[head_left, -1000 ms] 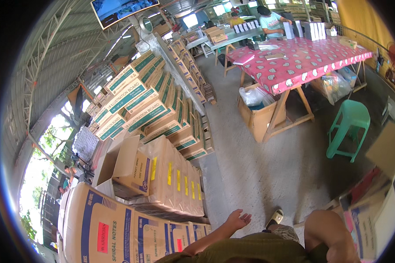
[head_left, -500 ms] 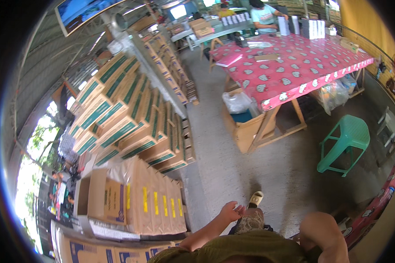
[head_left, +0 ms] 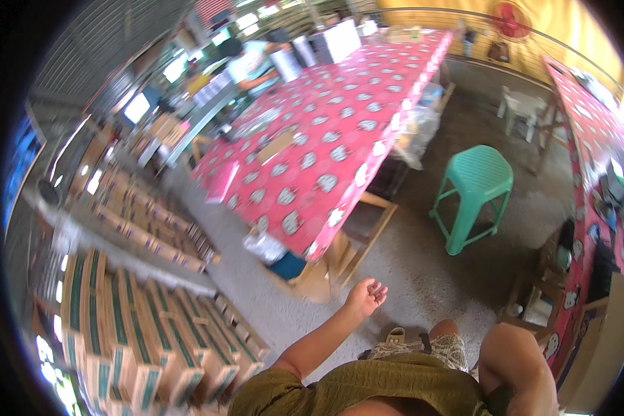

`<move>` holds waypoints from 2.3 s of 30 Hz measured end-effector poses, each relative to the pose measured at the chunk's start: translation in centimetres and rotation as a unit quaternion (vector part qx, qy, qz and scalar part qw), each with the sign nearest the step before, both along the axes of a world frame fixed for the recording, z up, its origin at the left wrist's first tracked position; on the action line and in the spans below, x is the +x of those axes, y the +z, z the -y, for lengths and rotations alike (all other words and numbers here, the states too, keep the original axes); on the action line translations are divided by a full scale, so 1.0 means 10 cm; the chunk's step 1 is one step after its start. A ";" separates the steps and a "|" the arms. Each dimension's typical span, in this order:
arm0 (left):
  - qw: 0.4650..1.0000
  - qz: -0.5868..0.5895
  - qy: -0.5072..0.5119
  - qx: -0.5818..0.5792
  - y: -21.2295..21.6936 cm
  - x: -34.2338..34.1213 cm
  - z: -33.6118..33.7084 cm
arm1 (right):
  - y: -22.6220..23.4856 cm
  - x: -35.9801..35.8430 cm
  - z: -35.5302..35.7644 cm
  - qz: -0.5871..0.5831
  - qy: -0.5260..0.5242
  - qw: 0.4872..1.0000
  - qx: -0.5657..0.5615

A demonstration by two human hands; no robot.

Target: The person assembles notebooks by threading a spiral spring through the punched holes of stacks of covers and pages, then trims the excess spring with pliers and bends the ends by hand.

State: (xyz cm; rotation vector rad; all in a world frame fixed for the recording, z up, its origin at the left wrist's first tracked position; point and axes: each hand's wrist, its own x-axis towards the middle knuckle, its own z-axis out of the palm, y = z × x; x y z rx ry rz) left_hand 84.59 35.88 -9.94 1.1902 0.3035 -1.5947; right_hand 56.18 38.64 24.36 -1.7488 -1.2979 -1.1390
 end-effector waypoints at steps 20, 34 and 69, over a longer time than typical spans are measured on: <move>0.975 -0.091 -0.204 0.003 -0.21 -2.22 3.13 | -0.12 -1.11 2.76 -0.015 -0.057 0.998 -0.003; 0.916 -0.196 0.351 0.008 -0.42 0.16 -0.38 | -0.05 1.66 1.95 -0.017 0.369 0.928 -0.046; 0.586 -0.038 0.806 0.075 -0.52 6.92 -4.45 | -2.51 9.81 -0.03 -0.609 -0.097 0.685 -0.389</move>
